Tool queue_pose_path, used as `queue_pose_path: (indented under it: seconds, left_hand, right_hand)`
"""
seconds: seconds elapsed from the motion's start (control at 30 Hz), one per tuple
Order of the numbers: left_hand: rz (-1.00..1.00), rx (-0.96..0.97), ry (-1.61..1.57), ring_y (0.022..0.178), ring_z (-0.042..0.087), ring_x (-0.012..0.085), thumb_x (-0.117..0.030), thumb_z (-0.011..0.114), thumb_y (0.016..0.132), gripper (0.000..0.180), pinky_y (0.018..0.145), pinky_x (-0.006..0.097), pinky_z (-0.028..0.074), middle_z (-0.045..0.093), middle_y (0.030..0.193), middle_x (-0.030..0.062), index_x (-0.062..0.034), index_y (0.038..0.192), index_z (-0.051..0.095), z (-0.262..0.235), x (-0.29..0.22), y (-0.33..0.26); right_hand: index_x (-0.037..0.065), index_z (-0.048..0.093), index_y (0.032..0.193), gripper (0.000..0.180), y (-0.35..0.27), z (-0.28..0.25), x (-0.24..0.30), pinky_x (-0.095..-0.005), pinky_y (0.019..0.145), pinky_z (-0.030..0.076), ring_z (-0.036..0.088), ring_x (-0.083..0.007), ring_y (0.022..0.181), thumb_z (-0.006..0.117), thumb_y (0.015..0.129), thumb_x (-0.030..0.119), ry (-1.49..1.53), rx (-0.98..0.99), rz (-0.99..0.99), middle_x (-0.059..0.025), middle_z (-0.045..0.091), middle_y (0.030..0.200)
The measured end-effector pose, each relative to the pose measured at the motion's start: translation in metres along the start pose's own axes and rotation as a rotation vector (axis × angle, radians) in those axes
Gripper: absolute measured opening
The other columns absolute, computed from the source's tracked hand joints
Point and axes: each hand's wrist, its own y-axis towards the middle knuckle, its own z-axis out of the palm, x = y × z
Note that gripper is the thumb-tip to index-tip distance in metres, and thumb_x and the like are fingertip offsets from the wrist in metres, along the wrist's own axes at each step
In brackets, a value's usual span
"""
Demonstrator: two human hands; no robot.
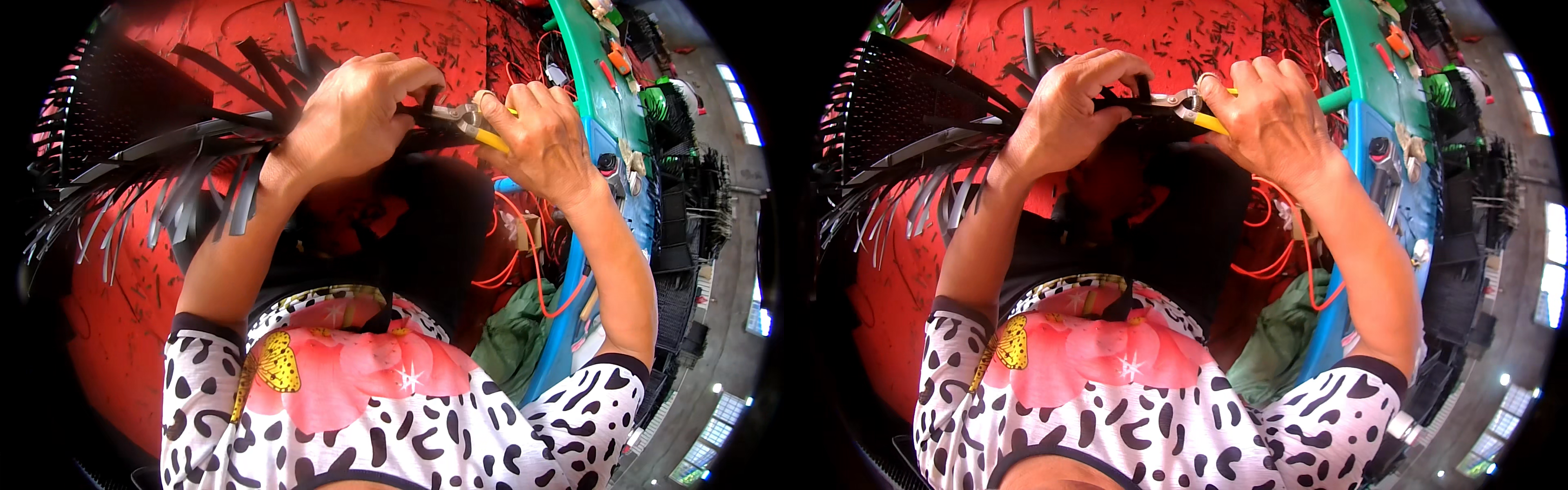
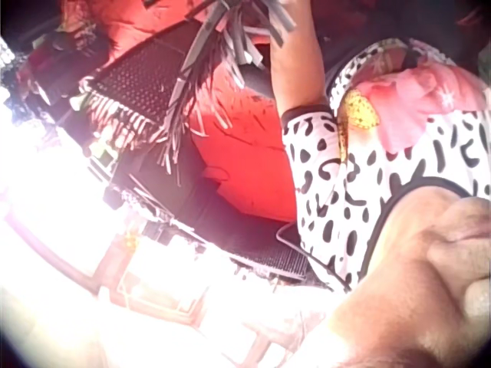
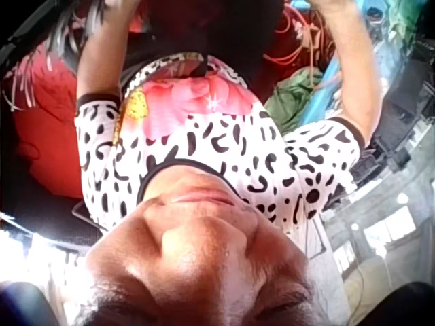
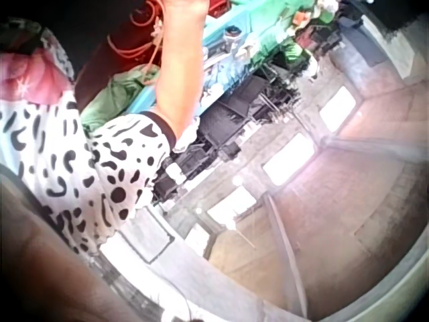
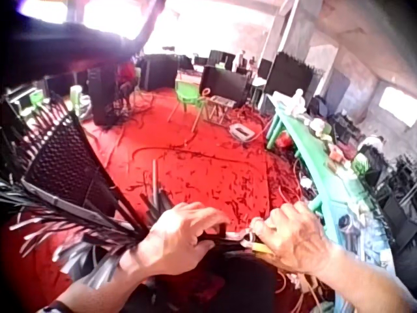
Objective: The person attaches black strips to a plastic mesh panel by hand and using a pneumatic stapler, occasionally using a hammer and pliers to secure or adjust the components.
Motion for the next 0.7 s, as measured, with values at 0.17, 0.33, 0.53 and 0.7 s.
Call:
queue_pose_path:
  seconds: [0.17,0.33,0.53,0.7]
  left_hand:
    - [0.037,-0.004,-0.066,0.095,0.06,0.0274,0.009,0.061,0.064,0.043,0.085,0.034,0.046,0.063,0.096,0.0115,-0.0013,0.105,0.056,0.002,0.005,-0.002]
    - [0.023,-0.126,-0.154,0.104,0.059,0.0206,0.006,0.06,0.074,0.042,0.091,0.031,0.045,0.063,0.105,0.01,0.0006,0.115,0.054,0.0,0.009,-0.003]
    - [-0.057,-0.158,-0.487,0.106,0.056,0.0175,-0.009,0.055,0.09,0.034,0.093,0.031,0.043,0.062,0.113,0.0085,0.0003,0.123,0.051,-0.005,0.009,0.0]
    - [-0.045,-0.169,-0.598,0.099,0.057,0.0151,-0.019,0.054,0.093,0.036,0.086,0.028,0.044,0.063,0.107,0.0089,0.0012,0.123,0.051,-0.001,0.011,0.005]
  right_hand:
    - [0.01,0.058,0.098,0.041,-0.017,0.021,-0.003,-0.0368,0.063,0.041,0.054,-0.0243,0.074,0.075,0.067,0.031,0.045,-0.065,0.059,-0.008,0.054,0.079]
    - [0.005,0.057,0.114,0.047,-0.135,0.023,-0.041,-0.0399,0.079,0.046,0.059,-0.0329,0.091,0.069,0.079,0.034,0.19,-0.073,0.823,-0.0154,0.062,0.095]
    - [-0.001,0.052,0.12,0.069,-0.401,0.017,-0.081,-0.0455,0.09,0.042,0.055,-0.0386,0.107,0.06,0.079,0.053,-0.14,0.672,1.593,-0.0252,0.058,0.113]
    - [-0.002,0.053,0.122,0.057,-0.291,0.007,-0.05,-0.0351,0.087,0.047,0.06,-0.0288,0.101,0.07,0.077,0.03,0.255,0.239,1.321,-0.0199,0.061,0.112]
